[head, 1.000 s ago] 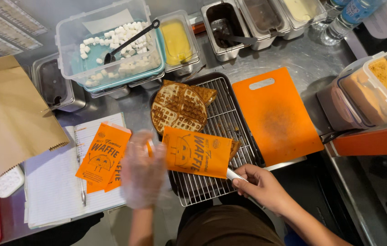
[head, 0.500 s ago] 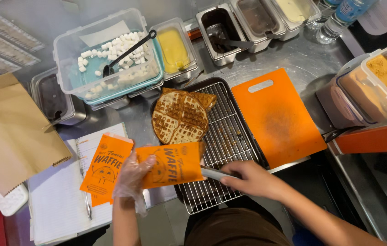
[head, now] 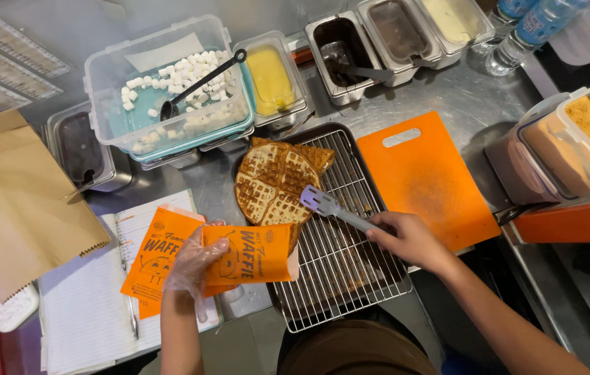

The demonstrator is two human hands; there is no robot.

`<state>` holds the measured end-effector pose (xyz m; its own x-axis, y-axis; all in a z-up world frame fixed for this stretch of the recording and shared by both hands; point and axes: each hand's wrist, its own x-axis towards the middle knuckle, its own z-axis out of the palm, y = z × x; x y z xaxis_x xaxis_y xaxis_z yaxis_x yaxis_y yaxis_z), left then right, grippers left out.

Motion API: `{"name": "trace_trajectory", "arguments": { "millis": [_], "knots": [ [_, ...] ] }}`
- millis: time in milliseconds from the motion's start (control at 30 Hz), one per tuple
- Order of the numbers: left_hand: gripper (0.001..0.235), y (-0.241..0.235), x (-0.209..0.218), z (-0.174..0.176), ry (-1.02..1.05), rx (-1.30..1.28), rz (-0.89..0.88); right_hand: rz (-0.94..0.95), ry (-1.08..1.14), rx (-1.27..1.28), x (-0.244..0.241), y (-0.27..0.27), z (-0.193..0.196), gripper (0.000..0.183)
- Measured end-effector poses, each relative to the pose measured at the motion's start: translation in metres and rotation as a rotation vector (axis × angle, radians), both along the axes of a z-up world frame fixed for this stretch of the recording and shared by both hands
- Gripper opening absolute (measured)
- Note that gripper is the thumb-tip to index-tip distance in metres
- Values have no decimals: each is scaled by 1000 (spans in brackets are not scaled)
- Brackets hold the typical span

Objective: The person assembles waffles by spreading chocolate sauce and adding marshmallows and crumbs. They use a spatula to handle the waffles and a spoon to scoop toppings from containers. The finished waffles are folded and placed into orange paper wrappers.

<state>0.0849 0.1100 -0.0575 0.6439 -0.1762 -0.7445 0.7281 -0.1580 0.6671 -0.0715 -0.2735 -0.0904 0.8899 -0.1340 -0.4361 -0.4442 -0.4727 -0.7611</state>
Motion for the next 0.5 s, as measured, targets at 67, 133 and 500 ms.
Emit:
{"name": "trace_trajectory", "arguments": {
  "millis": [67, 133, 500],
  "knots": [
    [53, 4, 2, 0, -18, -75, 66, 10, -48, 27, 3, 5, -3, 26],
    [53, 10, 10, 0, -119, -231, 122, -19, -99, 164, -4, 6, -8, 24],
    [46, -1, 55, 23, -178, -137, 220, -93, 382, 432, -107, -54, 6, 30]
  ]
}}
